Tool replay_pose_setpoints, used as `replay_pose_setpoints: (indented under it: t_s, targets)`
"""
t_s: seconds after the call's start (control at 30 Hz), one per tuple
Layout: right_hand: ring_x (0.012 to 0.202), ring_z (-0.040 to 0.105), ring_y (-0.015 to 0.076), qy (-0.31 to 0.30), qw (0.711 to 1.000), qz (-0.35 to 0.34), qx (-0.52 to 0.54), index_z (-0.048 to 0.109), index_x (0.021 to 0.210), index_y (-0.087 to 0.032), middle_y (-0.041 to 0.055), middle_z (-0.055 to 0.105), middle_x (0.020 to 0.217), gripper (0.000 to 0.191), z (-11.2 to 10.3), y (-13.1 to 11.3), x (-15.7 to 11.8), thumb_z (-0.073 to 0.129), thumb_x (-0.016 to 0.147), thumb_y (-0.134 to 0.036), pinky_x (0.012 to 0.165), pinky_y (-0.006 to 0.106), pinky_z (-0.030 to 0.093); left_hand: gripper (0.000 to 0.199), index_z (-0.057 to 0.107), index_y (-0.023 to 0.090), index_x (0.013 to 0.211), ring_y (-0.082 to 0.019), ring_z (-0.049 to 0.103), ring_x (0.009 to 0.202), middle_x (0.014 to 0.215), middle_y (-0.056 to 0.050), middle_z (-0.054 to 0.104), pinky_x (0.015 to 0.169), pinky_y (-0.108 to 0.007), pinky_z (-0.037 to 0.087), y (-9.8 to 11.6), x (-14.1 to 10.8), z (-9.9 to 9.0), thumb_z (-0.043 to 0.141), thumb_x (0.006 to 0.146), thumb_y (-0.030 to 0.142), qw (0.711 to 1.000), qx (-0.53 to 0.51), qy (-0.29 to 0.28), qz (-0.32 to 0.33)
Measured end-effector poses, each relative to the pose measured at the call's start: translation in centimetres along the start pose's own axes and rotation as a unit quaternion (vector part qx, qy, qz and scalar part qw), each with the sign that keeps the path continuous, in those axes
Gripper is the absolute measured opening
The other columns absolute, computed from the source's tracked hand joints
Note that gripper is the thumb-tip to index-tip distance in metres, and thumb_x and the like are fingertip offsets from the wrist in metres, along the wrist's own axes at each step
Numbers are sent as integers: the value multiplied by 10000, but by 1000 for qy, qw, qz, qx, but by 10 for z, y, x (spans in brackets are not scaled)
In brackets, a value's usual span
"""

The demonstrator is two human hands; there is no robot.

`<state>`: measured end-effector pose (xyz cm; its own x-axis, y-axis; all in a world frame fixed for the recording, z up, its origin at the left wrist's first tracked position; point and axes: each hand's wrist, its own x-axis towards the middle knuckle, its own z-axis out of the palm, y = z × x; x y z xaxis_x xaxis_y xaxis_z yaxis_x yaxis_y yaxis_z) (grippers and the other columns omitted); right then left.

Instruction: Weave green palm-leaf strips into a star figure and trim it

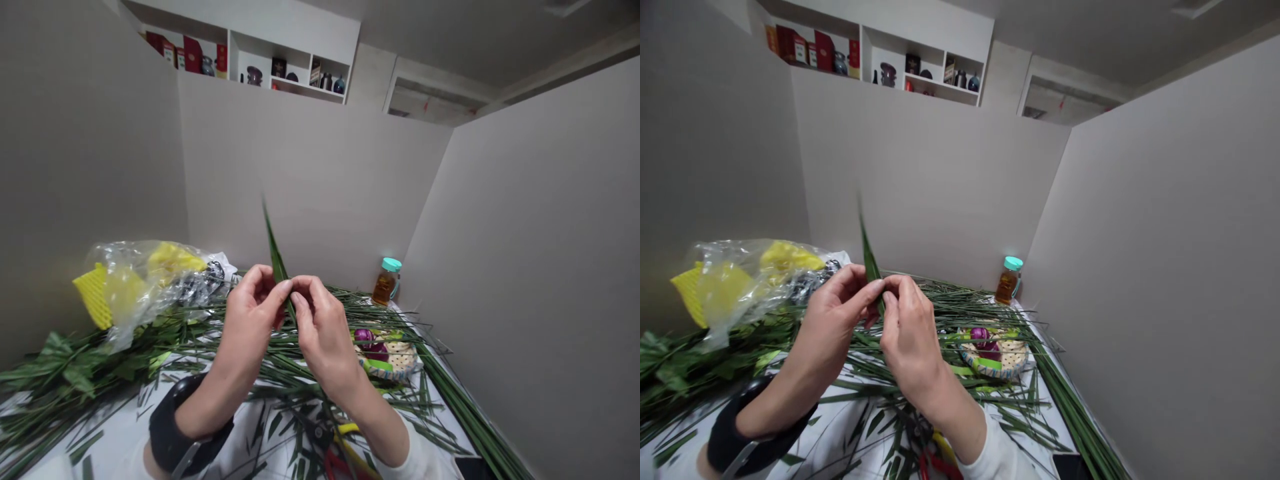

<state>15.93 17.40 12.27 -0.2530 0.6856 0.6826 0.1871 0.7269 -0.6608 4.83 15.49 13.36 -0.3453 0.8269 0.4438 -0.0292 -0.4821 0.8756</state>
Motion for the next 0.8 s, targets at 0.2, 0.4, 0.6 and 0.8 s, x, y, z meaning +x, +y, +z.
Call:
replay_pose_setpoints:
  t_s: [0.2, 0.4, 0.6, 0.8]
  targets:
    - [734, 651, 190, 25, 998, 26, 47, 496, 1016, -222, 37, 660, 869, 60, 4, 0, 1, 449, 984, -202, 691, 309, 503, 152, 636, 173, 841, -97, 526, 532, 725, 59, 592, 468, -235, 458, -4, -5, 2, 698, 933, 277, 1000, -2, 4, 15]
    - [685, 650, 164, -17, 994, 41, 102, 591, 837, -201, 2, 678, 750, 156, 2, 0, 7, 603, 952, -305, 644, 256, 505, 155, 642, 171, 861, -93, 521, 512, 717, 61, 596, 456, -233, 455, 3, -1, -6, 693, 939, 295, 1000, -17, 6, 24]
    - [681, 566, 163, -12, 998, 32, 54, 664, 773, -185, 5, 655, 720, 267, 2, -4, 2, 530, 986, -275, 653, 266, 432, 148, 651, 168, 878, -95, 534, 516, 732, 55, 616, 468, -240, 474, 3, 1, -12, 694, 939, 296, 1000, -10, 2, 19]
    - [627, 549, 165, -9, 1000, 19, 11, 660, 799, -185, 8, 619, 698, 218, 5, -6, -1, 515, 940, -265, 627, 280, 393, 154, 659, 169, 922, -102, 551, 538, 769, 41, 634, 480, -247, 486, 6, 6, -19, 681, 948, 319, 1000, 6, 4, 17]
